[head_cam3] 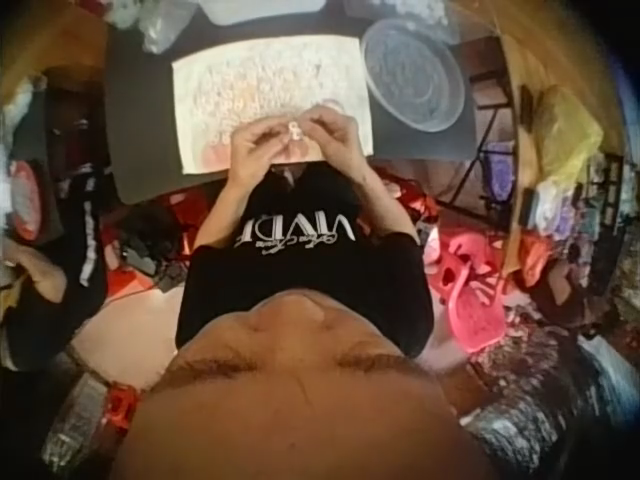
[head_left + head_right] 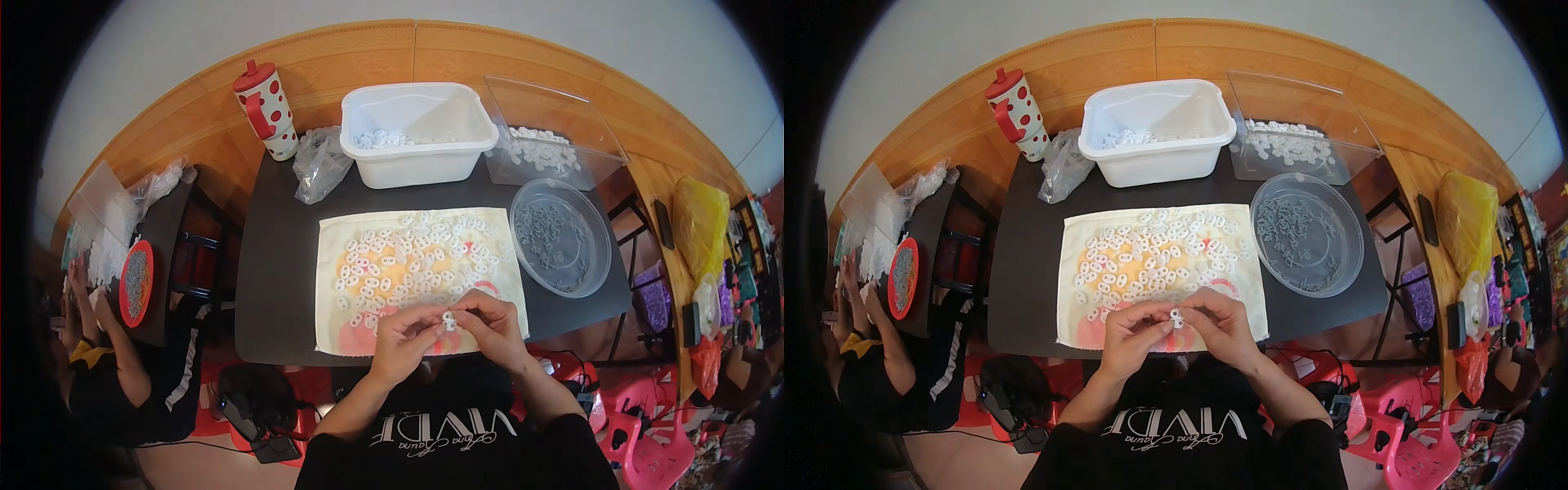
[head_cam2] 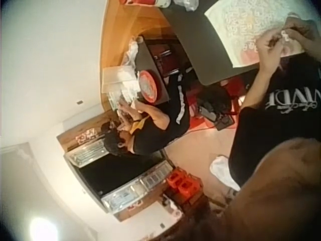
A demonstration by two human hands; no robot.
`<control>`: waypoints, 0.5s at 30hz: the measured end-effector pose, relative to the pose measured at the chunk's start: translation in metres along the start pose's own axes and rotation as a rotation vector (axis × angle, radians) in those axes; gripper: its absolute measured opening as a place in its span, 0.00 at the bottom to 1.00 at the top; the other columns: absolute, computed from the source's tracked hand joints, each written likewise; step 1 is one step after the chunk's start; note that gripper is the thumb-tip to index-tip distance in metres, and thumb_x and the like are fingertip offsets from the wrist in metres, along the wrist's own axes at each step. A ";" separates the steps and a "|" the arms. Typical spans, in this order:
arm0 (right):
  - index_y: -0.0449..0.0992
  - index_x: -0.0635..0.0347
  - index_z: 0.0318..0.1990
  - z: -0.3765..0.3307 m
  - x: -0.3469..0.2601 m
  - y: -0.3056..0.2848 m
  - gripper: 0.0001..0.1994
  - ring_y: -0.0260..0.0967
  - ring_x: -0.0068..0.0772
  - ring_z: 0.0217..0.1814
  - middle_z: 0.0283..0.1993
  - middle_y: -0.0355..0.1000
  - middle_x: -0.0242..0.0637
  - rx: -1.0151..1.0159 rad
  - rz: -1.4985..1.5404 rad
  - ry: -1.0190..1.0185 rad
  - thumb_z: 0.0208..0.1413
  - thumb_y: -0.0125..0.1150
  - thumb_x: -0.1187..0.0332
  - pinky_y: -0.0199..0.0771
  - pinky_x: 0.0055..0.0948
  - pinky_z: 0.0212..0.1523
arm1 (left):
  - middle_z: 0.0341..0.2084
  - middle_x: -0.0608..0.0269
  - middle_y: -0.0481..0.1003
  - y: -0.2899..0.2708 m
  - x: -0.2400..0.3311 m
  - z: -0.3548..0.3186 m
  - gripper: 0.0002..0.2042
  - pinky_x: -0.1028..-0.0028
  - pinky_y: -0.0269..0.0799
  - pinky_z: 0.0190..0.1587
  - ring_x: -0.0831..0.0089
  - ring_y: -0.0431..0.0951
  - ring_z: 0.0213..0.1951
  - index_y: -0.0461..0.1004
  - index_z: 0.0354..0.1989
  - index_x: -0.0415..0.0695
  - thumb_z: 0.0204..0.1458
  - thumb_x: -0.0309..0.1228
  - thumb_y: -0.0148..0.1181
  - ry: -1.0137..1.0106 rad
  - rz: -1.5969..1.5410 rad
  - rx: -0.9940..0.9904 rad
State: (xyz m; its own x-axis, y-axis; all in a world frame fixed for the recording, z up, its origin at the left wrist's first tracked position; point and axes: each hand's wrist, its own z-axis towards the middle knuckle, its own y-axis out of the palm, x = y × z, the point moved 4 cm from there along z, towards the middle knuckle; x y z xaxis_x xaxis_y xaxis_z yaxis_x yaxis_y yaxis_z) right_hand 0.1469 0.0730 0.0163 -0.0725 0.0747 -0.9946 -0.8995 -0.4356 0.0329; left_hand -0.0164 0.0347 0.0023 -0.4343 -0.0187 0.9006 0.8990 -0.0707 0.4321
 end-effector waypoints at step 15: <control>0.78 0.67 0.40 0.005 0.000 0.002 0.04 0.65 0.14 0.38 0.36 0.73 0.26 -0.010 0.077 0.037 0.63 0.59 0.76 0.66 0.18 0.41 | 0.33 0.62 0.78 -0.001 -0.001 0.001 0.17 0.80 0.71 0.39 0.79 0.75 0.35 0.78 0.50 0.35 0.52 0.11 0.59 0.017 -0.018 0.012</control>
State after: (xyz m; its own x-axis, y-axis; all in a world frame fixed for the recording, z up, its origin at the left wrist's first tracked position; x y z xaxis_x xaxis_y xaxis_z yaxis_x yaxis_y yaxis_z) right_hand 0.1432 0.0763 0.0170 -0.1255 0.0075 -0.9921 -0.8874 -0.4480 0.1089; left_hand -0.0169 0.0353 0.0014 -0.4515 -0.0346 0.8916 0.8915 -0.0588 0.4491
